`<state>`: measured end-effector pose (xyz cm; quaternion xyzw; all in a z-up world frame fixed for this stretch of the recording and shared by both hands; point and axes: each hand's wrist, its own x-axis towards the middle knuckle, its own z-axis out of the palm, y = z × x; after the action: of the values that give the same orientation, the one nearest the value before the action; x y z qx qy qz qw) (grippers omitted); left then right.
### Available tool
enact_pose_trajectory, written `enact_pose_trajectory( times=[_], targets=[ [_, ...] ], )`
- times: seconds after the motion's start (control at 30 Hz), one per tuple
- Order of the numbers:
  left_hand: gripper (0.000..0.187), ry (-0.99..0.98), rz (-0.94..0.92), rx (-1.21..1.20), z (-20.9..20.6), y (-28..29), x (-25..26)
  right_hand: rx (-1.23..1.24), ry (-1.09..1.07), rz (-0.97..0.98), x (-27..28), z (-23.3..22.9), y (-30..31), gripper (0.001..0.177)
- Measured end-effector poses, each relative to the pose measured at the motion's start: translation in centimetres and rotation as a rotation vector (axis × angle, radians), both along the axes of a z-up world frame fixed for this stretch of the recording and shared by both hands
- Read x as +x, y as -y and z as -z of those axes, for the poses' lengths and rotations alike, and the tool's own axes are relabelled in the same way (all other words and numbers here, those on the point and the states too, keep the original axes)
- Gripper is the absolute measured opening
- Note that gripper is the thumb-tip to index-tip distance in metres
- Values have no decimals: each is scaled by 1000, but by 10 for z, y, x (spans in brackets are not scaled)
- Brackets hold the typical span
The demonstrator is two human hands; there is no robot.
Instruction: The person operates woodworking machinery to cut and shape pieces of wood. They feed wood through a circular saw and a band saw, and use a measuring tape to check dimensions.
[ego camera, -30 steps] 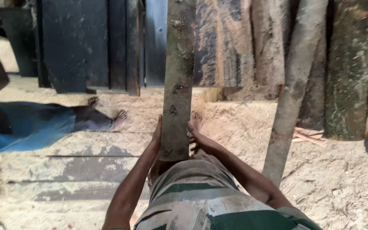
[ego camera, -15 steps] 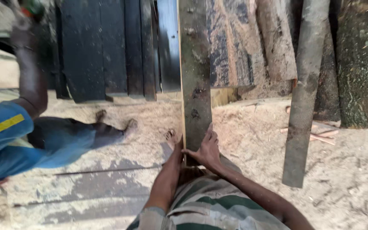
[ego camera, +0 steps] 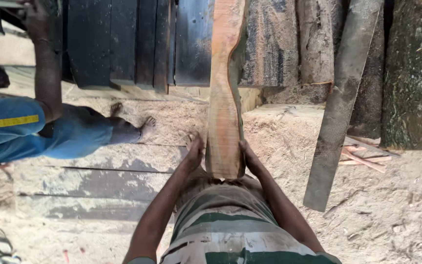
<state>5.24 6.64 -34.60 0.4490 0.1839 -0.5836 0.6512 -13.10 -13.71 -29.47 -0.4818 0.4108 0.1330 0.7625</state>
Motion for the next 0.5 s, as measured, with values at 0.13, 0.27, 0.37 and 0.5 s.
enact_pose_trajectory(
  times=[0.13,0.27,0.37,0.5],
  targets=[
    [107,164,-71,168,-14,-24,2,-64,15,18,-3,-6,31,112],
    [112,411,242,367,-25,-29,0,-38,45,-30,1,-9,43,114],
    [120,416,347,248,-27,9,-3,-73,-25,-86,6,-3,37,113],
    [103,297,240,-51,-43,43,-8,88,-59,165,11,14,16,106]
  ],
)
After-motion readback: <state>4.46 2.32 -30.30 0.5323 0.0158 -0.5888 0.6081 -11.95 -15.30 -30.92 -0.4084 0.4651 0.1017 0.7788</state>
